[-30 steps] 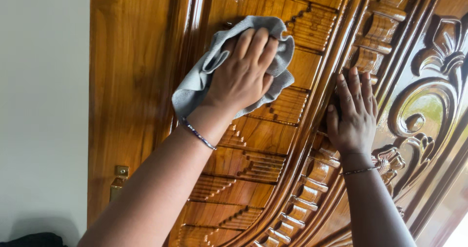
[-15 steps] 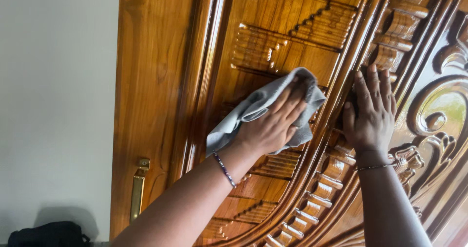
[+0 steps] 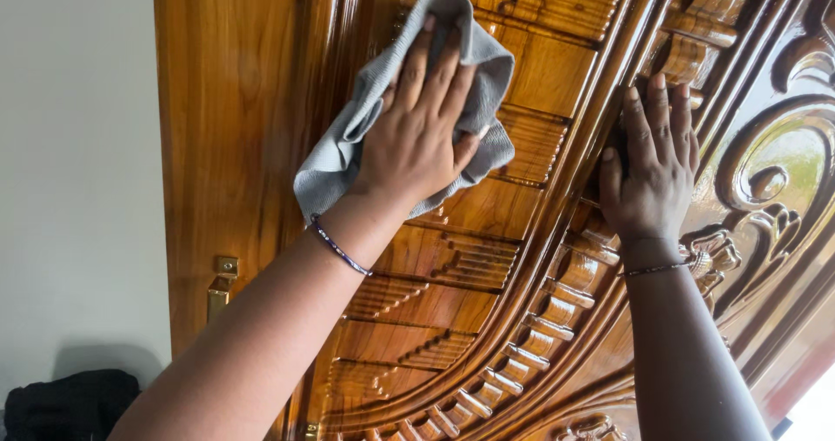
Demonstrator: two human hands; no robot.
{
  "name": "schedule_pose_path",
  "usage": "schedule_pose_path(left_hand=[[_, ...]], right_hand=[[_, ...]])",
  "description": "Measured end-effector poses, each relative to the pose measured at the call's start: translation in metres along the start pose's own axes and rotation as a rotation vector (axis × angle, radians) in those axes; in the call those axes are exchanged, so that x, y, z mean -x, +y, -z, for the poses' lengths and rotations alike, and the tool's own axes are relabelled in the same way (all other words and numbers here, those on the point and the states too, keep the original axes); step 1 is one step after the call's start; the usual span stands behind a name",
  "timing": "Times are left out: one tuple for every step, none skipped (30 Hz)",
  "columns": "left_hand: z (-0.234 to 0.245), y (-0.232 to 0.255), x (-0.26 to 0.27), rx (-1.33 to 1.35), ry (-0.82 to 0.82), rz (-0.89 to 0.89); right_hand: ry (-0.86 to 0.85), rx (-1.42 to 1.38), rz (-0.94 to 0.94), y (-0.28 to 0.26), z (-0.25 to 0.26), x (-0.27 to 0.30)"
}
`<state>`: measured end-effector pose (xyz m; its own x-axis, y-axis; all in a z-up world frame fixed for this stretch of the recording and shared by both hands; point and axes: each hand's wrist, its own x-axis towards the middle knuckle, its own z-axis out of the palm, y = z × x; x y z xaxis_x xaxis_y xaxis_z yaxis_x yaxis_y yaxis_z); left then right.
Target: The person wipes a wooden door with a gray cloth, moving across the carved panels, handle, and lock area. The person uses both hands to guide the cloth and maintain contact with the door surface throughout the task.
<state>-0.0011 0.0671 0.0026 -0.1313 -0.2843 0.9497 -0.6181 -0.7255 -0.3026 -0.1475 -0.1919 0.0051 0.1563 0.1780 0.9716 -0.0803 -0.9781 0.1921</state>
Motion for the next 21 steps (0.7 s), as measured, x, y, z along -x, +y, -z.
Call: schedule_pose_path(left_hand=[[0.003,0.000,-0.004,-0.012,-0.010,0.032],[0.004,0.004,-0.005,0.002,-0.007,0.038],[0.003,0.011,-0.005,0.018,-0.003,0.042],[0.002,0.018,-0.001,0.034,0.000,0.046],[-0.001,0.025,0.003,0.048,0.023,0.018],[-0.003,0.032,0.009,0.061,0.045,-0.010],[-0.009,0.039,0.012,0.085,0.062,-0.047],[-0.015,0.045,0.011,0.144,0.073,-0.061],[-0.021,0.047,0.011,0.193,0.084,-0.064],[-0.026,0.048,0.011,0.241,0.095,-0.068],[-0.031,0.049,0.006,0.255,0.108,-0.082],[-0.037,0.053,-0.004,0.269,0.120,-0.095],[-0.040,0.058,-0.009,0.280,0.127,-0.110],[-0.042,0.065,-0.013,0.302,0.075,-0.135],[-0.043,0.076,-0.016,0.324,0.021,-0.152],[-0.044,0.085,-0.017,0.346,-0.034,-0.169],[-0.043,0.090,-0.019,0.384,-0.086,-0.149],[-0.043,0.093,-0.020,0.422,-0.138,-0.129],[-0.041,0.094,-0.017,0.464,-0.196,-0.112],[-0.038,0.089,-0.011,0.436,-0.171,-0.117],[-0.035,0.080,-0.007,0.408,-0.140,-0.120]], right_hand=[[-0.002,0.004,-0.005,0.000,0.000,0.000],[-0.003,0.008,-0.011,0.000,0.000,0.000],[-0.002,0.001,-0.011,0.000,0.000,0.000],[0.000,-0.007,-0.012,0.000,-0.001,0.001],[0.005,-0.004,-0.009,0.001,0.000,-0.001],[0.001,0.004,-0.003,0.001,-0.001,-0.003],[-0.006,0.019,-0.010,0.001,-0.002,-0.001],[-0.014,0.034,-0.017,0.002,-0.001,0.001],[-0.008,0.042,-0.016,0.002,-0.001,0.001],[-0.001,0.049,-0.016,0.002,-0.002,0.001],[0.007,0.047,-0.014,0.000,-0.004,0.000],[0.007,0.056,-0.017,0.000,-0.003,-0.002],[0.005,0.060,-0.023,-0.001,-0.003,-0.002],[0.002,0.063,-0.029,-0.002,-0.003,-0.002],[0.001,0.061,-0.024,-0.003,-0.002,-0.001],[-0.001,0.058,-0.018,-0.003,-0.001,0.000],[0.005,0.059,-0.014,-0.003,-0.001,-0.001],[0.006,0.059,-0.003,-0.002,-0.001,-0.003],[0.004,0.060,0.001,-0.002,0.000,-0.002],[0.001,0.061,0.004,-0.002,-0.001,-0.001],[-0.009,0.066,0.000,-0.001,-0.001,0.000]])
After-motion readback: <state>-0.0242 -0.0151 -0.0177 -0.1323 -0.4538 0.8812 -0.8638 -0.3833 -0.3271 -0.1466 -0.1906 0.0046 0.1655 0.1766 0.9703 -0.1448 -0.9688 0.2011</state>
